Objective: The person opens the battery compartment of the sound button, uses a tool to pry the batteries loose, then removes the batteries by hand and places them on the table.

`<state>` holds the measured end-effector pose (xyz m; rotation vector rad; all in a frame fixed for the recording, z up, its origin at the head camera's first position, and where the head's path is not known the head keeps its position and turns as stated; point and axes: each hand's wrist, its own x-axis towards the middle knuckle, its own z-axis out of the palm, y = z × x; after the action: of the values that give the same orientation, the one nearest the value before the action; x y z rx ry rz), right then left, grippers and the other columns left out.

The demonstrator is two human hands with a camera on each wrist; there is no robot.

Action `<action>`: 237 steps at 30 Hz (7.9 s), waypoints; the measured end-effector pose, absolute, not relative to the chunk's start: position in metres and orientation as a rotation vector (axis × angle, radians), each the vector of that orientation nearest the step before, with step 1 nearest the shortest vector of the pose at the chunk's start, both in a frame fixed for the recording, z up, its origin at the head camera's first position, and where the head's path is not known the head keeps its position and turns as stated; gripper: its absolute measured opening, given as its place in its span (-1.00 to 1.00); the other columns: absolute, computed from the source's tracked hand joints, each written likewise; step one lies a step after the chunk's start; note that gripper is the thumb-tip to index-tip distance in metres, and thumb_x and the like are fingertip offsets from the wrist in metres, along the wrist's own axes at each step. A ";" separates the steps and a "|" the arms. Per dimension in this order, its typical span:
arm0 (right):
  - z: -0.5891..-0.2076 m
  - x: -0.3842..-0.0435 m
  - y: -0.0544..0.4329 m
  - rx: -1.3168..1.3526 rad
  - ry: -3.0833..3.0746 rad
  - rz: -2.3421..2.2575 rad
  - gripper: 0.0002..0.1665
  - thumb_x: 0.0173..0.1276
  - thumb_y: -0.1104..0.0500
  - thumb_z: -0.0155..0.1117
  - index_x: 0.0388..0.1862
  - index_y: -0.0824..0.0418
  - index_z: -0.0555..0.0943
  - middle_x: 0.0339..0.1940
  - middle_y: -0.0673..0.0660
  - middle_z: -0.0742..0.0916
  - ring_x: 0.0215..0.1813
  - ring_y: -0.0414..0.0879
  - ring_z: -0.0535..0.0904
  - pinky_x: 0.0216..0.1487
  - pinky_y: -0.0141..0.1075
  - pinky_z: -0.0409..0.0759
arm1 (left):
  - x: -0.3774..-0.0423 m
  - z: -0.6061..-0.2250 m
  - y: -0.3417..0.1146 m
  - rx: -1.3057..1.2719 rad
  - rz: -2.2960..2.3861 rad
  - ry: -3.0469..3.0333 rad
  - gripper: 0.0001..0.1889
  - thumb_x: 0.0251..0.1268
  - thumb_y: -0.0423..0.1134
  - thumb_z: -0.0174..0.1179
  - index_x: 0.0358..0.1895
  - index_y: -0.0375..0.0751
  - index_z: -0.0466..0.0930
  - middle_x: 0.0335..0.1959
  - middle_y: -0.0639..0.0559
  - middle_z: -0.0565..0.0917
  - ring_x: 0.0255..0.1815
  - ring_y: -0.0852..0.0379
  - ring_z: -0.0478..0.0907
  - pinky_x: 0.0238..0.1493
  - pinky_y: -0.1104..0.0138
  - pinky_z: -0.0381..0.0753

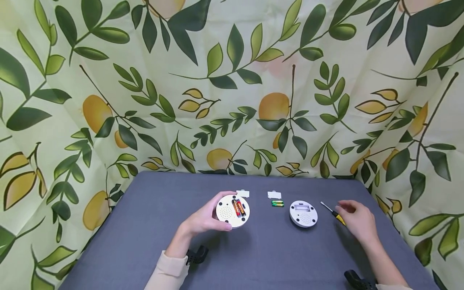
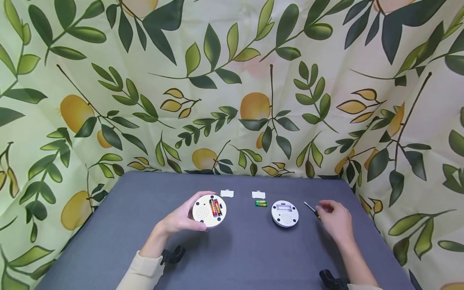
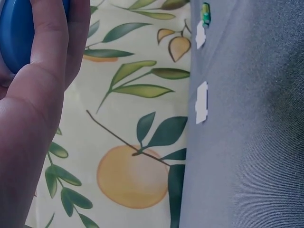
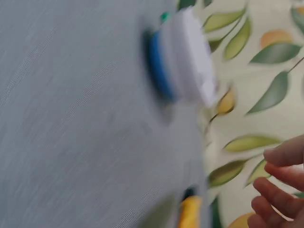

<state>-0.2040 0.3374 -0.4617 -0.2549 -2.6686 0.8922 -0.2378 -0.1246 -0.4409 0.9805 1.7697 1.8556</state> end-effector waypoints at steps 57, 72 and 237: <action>-0.411 -0.217 0.127 0.975 -2.455 1.309 -0.63 0.14 0.16 0.63 -0.05 0.08 0.75 -0.08 -0.11 0.69 -0.02 0.01 0.65 0.06 -0.18 0.61 | -0.239 -0.444 -0.131 0.996 1.864 1.741 -0.09 0.12 -0.45 0.43 0.50 -0.32 0.08 0.17 -0.19 0.46 -0.02 0.07 0.61 -0.02 0.30 0.65; -0.432 -0.217 0.118 1.005 -2.154 1.050 -0.81 0.21 0.26 0.54 -0.18 0.18 0.78 -0.22 -0.08 0.69 -0.14 -0.17 0.61 -0.08 -0.28 0.63 | -0.239 -0.445 -0.129 0.944 1.896 1.794 -0.10 0.15 -0.40 0.43 0.51 -0.33 0.07 0.15 -0.22 0.47 -0.05 0.06 0.60 -0.08 0.30 0.67; -0.473 -0.297 0.116 0.216 -2.507 1.697 -0.82 0.42 0.27 0.34 -0.09 0.35 0.73 -0.46 0.12 0.68 -0.46 -0.02 0.60 -0.46 -0.28 0.64 | -0.242 -0.441 -0.138 0.800 1.940 1.979 -0.08 0.09 -0.43 0.43 0.52 -0.24 0.12 0.25 -0.24 0.41 0.04 0.02 0.53 0.01 0.35 0.59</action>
<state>-0.2968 0.1157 -0.4732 0.2165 -2.5071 1.6973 -0.2416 -0.1383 -0.4413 0.7999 1.9791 1.9404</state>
